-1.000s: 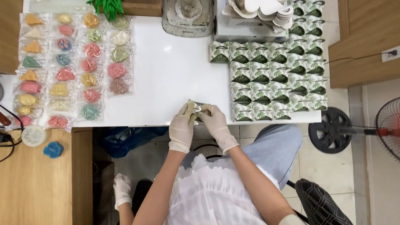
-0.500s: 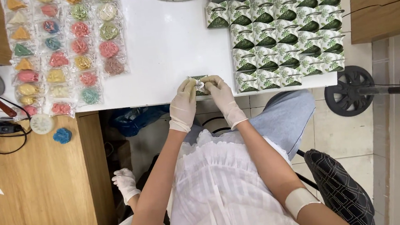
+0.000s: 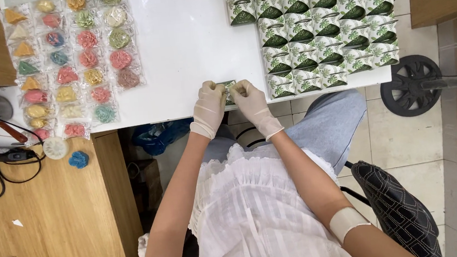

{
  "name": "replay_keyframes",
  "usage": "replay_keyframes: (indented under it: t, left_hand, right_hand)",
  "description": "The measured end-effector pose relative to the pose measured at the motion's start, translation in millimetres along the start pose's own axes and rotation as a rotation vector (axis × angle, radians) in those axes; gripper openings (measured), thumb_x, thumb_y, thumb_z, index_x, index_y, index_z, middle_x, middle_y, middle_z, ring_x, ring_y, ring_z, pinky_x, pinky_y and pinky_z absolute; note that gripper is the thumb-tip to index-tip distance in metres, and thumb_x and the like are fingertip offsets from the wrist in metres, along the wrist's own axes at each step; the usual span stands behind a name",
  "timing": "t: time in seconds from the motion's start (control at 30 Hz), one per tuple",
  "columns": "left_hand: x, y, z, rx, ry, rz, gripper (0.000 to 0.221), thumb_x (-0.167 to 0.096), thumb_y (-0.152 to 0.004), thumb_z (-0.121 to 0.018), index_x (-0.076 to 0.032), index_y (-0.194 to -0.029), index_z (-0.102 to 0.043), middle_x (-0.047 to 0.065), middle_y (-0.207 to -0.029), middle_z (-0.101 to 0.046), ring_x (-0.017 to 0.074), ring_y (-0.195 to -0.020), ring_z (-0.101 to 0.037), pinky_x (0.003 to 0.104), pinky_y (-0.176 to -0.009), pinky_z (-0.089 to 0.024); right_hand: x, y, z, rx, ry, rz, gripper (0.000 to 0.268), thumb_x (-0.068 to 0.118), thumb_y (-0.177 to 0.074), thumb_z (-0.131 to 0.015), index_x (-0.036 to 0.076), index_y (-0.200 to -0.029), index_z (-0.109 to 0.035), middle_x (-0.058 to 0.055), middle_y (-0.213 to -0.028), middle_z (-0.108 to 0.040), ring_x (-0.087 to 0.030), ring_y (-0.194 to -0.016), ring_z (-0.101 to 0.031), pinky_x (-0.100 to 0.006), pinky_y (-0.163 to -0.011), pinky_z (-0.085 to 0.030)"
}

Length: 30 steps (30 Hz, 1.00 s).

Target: The recorder is packaging small craft items (possibly soaps or candles) into decorative white paper boxes at a workstation.

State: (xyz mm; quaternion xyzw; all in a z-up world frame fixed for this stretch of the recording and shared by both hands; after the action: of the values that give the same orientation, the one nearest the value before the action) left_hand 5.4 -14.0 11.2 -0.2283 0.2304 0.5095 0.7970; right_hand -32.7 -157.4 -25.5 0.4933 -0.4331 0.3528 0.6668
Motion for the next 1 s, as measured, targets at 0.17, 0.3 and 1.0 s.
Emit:
replay_keyframes:
  t: [0.17, 0.3, 1.0]
  left_hand:
    - [4.0, -14.3, -7.5, 0.236, -0.284, -0.110, 0.013, -0.010, -0.091, -0.066, -0.003, -0.101, -0.064, 0.018, -0.110, -0.060, 0.0349, -0.095, -0.066, 0.043, -0.075, -0.058]
    - [10.4, -16.1, -16.0, 0.286, -0.257, -0.196, 0.011, -0.011, -0.092, -0.062, -0.003, -0.099, -0.061, 0.018, -0.110, -0.060, 0.0344, -0.096, -0.066, 0.042, -0.074, -0.059]
    - [14.7, -11.7, -24.1, 0.294, -0.254, -0.181, 0.019, -0.020, -0.099, -0.059, -0.002, -0.103, -0.061, 0.018, -0.110, -0.059, 0.0354, -0.097, -0.064, 0.044, -0.073, -0.058]
  right_hand:
    - [0.2, 1.1, -4.4, -0.059, 0.119, 0.043, 0.017, 0.018, -0.095, -0.070, 0.002, -0.094, -0.068, -0.005, -0.080, -0.072, -0.008, -0.071, -0.064, -0.027, -0.066, -0.054]
    - [-7.0, -0.3, -8.8, -0.153, 0.177, 0.040, 0.016, 0.017, -0.096, -0.067, 0.002, -0.097, -0.063, -0.012, -0.082, -0.073, -0.021, -0.073, -0.070, -0.035, -0.069, -0.057]
    - [-28.4, -3.9, -22.0, -0.178, 0.466, 0.278, 0.015, 0.016, -0.103, -0.057, 0.003, -0.104, -0.052, -0.024, -0.103, -0.059, -0.046, -0.092, -0.058, -0.054, -0.078, -0.047]
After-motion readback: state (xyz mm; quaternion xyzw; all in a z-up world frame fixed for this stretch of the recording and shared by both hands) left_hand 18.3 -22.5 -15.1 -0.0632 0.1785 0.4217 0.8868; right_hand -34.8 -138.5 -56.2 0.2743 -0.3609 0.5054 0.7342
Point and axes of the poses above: each hand's wrist, its own y-axis away from the middle knuckle, its own z-axis out of the back of the hand, x = y × z, the point moved 3 cm from there along -y, towards the middle knuckle
